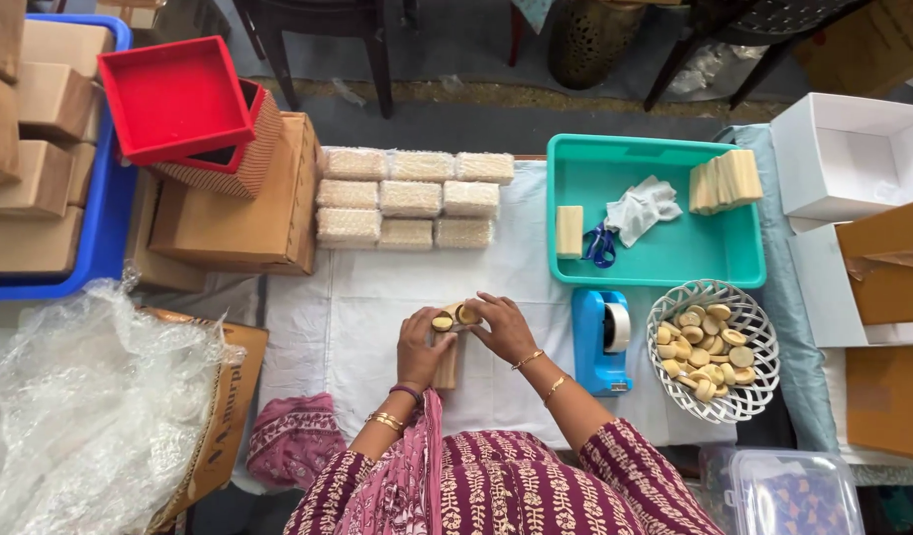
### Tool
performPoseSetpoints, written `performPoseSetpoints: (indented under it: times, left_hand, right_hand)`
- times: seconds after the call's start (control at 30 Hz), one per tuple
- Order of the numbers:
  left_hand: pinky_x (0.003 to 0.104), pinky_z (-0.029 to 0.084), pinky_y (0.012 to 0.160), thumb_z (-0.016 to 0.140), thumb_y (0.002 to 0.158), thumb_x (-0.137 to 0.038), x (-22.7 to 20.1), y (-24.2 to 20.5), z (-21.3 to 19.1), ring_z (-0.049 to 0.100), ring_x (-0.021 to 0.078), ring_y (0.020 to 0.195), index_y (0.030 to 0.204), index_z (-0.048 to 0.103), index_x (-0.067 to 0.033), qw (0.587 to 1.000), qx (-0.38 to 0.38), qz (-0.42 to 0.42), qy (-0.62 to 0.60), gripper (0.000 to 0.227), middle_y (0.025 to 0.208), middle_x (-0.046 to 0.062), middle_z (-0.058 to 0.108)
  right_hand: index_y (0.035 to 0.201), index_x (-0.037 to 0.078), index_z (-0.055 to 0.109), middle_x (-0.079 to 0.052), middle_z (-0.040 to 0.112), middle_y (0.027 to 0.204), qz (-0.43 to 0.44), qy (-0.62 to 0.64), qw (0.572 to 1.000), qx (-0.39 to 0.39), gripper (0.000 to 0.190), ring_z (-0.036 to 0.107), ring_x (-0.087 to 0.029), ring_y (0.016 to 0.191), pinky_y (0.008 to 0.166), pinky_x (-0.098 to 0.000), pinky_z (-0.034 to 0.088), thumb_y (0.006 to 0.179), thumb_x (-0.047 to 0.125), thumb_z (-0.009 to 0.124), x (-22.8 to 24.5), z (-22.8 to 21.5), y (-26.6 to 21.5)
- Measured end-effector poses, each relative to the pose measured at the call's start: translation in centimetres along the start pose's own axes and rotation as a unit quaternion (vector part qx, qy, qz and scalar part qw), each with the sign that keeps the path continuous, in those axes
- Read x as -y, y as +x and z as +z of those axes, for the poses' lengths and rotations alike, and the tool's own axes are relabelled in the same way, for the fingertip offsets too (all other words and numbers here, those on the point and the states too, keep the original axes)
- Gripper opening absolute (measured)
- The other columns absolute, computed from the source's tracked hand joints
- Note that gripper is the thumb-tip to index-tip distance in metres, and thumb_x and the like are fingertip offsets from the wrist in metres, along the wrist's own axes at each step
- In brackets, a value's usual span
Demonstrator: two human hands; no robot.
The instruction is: The person wipes rectangular soap bars with a white cloth, places them into a wooden mold, and wraps the mold in bubble wrap. They then secure the wrapped package with tape from a blue dispenser and place it on a stack of finished items.
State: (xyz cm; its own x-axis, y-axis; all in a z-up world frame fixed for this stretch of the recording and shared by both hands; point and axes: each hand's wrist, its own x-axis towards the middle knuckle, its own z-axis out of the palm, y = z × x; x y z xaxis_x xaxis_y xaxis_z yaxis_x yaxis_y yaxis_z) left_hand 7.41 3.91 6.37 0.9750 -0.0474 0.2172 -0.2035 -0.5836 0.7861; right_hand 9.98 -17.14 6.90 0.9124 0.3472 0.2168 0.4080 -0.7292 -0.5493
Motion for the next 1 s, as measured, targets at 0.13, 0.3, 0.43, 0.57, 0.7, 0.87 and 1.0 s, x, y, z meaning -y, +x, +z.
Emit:
performPoseSetpoints:
  times: [0.13, 0.3, 0.43, 0.57, 0.7, 0.87, 1.0]
  left_hand:
    - [0.040, 0.050, 0.098, 0.080, 0.083, -0.027, 0.6, 0.4, 0.2, 0.061, 0.0276, 0.111, 0.118, 0.073, -0.0110, 0.999, 0.019, -0.004, 0.032, 0.040, 0.118, 0.006, 0.070]
    - [0.041, 0.051, 0.086, 0.079, 0.085, -0.033, 1.3, 1.7, 0.5, 0.059, 0.0278, 0.102, 0.103, 0.074, -0.0082, 0.985, 0.097, -0.050, 0.133, 0.031, 0.104, 0.009, 0.064]
    - [0.040, 0.054, 0.083, 0.075, 0.095, -0.035, 3.4, 3.2, 0.9, 0.063, 0.0268, 0.099, 0.091, 0.075, -0.0115, 0.979, 0.124, -0.025, 0.160, 0.024, 0.099, 0.007, 0.067]
    - [0.040, 0.055, 0.072, 0.079, 0.084, -0.036, 2.3, 4.8, -1.2, 0.069, 0.0259, 0.077, 0.096, 0.069, -0.0119, 0.977, 0.114, -0.178, 0.015, 0.029, 0.083, 0.007, 0.070]
    - [0.040, 0.055, 0.071, 0.077, 0.085, -0.030, 2.9, 4.2, -1.0, 0.070, 0.0268, 0.081, 0.087, 0.071, -0.0119, 0.992, 0.080, -0.075, 0.064, 0.019, 0.088, 0.006, 0.069]
    - [0.041, 0.057, 0.074, 0.071, 0.091, -0.028, 2.9, 3.1, 0.2, 0.070, 0.0293, 0.086, 0.093, 0.072, -0.0130, 0.989, 0.128, -0.008, 0.068, 0.015, 0.100, 0.005, 0.068]
    - [0.044, 0.057, 0.078, 0.072, 0.090, -0.034, 2.2, 2.8, 0.4, 0.069, 0.0350, 0.095, 0.121, 0.067, -0.0159, 0.996, 0.075, -0.040, 0.024, 0.036, 0.112, 0.010, 0.067]
  right_hand:
    - [0.130, 0.015, 0.064, -0.005, 0.063, 0.138, -0.007, -0.022, 1.000, 0.016, 0.049, 0.056, -0.031, 0.131, 0.104, -0.0460, 0.042, 0.083, 0.022, 0.078, 0.2, -0.2, 0.1]
    - [0.128, 0.024, 0.067, -0.003, 0.060, 0.139, 0.022, -0.051, 0.997, 0.053, 0.040, 0.060, -0.031, 0.119, 0.098, -0.0430, 0.047, 0.089, 0.024, 0.073, -0.9, 0.4, -0.3]
    - [0.131, 0.025, 0.066, -0.004, 0.062, 0.133, 0.062, -0.010, 0.996, 0.063, 0.039, 0.063, -0.028, 0.113, 0.097, -0.0411, 0.051, 0.093, 0.025, 0.070, 0.0, -0.4, 0.3]
    - [0.139, 0.018, 0.060, -0.010, 0.062, 0.131, 0.068, 0.012, 0.996, 0.048, 0.048, 0.062, -0.031, 0.113, 0.095, -0.0432, 0.050, 0.093, 0.026, 0.072, 0.5, -0.8, 0.5]
    - [0.140, 0.016, 0.058, -0.012, 0.060, 0.134, 0.046, 0.009, 0.999, 0.026, 0.054, 0.061, -0.033, 0.113, 0.096, -0.0440, 0.050, 0.090, 0.025, 0.074, 0.9, -0.9, 0.4]
    - [0.137, 0.014, 0.058, -0.011, 0.060, 0.134, 0.042, 0.009, 0.997, 0.065, 0.061, 0.060, -0.033, 0.111, 0.094, -0.0448, 0.049, 0.080, 0.025, 0.079, 1.4, -1.2, 0.7]
    - [0.131, 0.013, 0.061, -0.010, 0.062, 0.128, 0.046, 0.001, 0.997, 0.058, 0.060, 0.061, -0.033, 0.110, 0.093, -0.0437, 0.051, 0.077, 0.028, 0.083, 0.1, -0.5, 0.9]
